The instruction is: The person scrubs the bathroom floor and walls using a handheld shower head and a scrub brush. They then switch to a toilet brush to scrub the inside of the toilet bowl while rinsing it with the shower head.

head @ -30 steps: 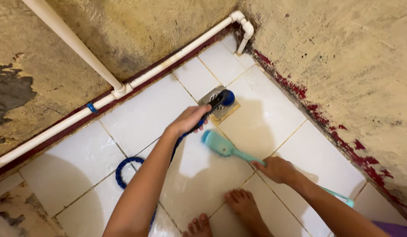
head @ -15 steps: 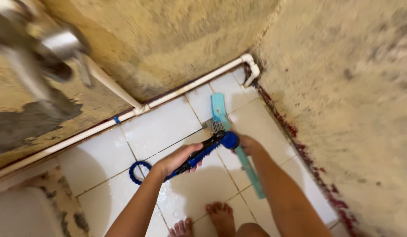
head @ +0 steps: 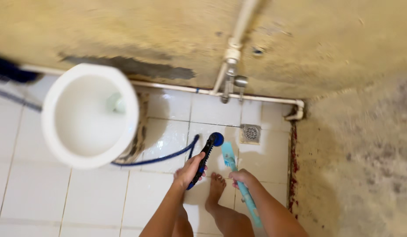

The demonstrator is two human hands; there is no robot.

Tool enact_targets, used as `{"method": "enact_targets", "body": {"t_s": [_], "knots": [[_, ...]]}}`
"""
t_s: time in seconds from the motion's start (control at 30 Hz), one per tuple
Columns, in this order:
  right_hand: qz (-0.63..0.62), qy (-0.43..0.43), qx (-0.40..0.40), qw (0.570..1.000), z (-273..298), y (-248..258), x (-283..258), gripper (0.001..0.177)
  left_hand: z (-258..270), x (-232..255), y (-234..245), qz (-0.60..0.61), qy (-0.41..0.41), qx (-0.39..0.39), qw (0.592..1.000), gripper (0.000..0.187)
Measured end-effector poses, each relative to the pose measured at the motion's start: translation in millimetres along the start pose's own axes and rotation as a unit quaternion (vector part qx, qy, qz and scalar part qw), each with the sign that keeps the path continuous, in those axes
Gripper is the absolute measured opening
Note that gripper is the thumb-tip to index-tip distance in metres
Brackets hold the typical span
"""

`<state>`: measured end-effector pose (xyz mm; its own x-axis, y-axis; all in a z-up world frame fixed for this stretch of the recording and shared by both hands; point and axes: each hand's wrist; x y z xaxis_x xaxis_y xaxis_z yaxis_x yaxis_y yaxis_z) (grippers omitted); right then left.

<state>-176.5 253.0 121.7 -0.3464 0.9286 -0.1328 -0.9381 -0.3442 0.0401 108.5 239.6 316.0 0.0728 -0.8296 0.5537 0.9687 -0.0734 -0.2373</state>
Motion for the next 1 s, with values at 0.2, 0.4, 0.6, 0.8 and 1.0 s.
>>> {"method": "enact_targets", "body": {"t_s": [0.2, 0.4, 0.6, 0.8, 1.0], "knots": [[0.189, 0.052, 0.020, 0.980, 66.9, -61.2, -40.2, 0.029, 61.6, -50.7, 16.5, 0.253, -0.092, 0.096, 0.958, 0.051], [0.285, 0.099, 0.017, 0.953, 90.0, -126.9, -81.9, 0.029, 124.3, -103.5, 67.4, 0.336, -0.067, 0.172, 0.924, 0.058], [0.503, 0.133, 0.031, 0.853, 116.7, -216.3, -71.9, 0.035, 208.5, -179.0, 147.2, 0.415, -0.051, 0.227, 0.879, 0.061], [0.593, 0.099, 0.036, 0.798, 148.7, -369.3, -22.8, 0.043, 317.8, -264.9, 245.2, 0.477, -0.057, 0.307, 0.822, 0.060], [0.607, 0.116, -0.019, 0.786, 165.2, -536.5, -10.9, 0.043, 383.2, -321.1, 350.9, 0.527, -0.150, 0.398, 0.736, 0.060]]}}
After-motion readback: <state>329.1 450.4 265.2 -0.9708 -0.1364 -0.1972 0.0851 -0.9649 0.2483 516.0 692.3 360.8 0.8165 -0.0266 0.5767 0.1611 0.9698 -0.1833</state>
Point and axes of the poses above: each hand's wrist, its own z-axis away from the middle knuckle, its own y-axis out of the back of the hand, x = y × z, and after that the axes turned 4 degrees about -x, right-handed
